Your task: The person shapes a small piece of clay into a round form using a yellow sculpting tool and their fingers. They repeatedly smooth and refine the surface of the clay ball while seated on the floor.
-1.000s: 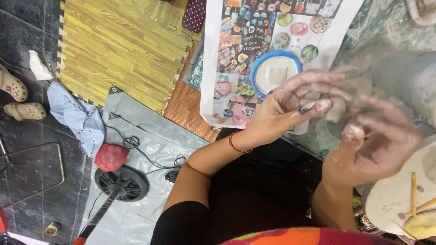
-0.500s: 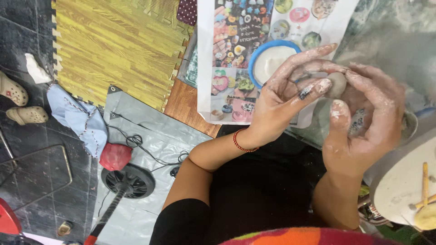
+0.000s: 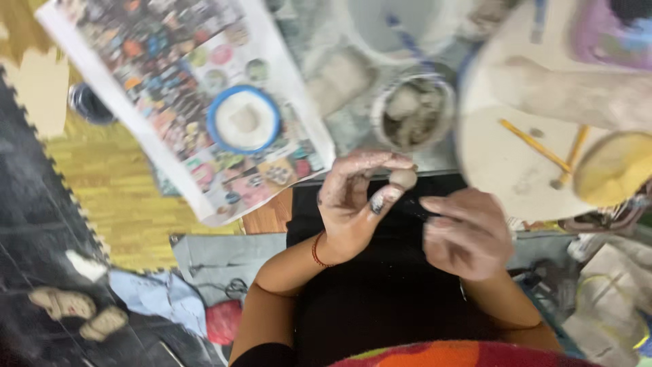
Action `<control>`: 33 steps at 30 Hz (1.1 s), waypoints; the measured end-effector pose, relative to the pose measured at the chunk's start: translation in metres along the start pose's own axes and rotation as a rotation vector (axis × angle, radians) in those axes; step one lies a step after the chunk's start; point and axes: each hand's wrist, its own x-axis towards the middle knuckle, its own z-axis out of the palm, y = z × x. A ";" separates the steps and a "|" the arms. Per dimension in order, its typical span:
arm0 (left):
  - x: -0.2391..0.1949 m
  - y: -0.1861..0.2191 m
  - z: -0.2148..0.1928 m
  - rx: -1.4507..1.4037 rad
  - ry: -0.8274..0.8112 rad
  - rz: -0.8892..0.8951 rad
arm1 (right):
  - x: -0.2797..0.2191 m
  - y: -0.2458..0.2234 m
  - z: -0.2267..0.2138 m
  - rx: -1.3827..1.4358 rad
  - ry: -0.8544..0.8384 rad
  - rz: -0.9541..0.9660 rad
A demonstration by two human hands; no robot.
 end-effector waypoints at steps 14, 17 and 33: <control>0.014 -0.020 0.056 0.218 -0.363 -0.182 | -0.034 0.023 -0.132 -0.781 0.083 0.571; 0.023 -0.017 0.061 0.497 -0.404 -0.022 | -0.027 0.023 -0.133 -0.811 0.020 0.574; 0.049 -0.036 0.087 0.712 -0.612 0.120 | -0.017 0.041 -0.140 -0.763 0.008 0.646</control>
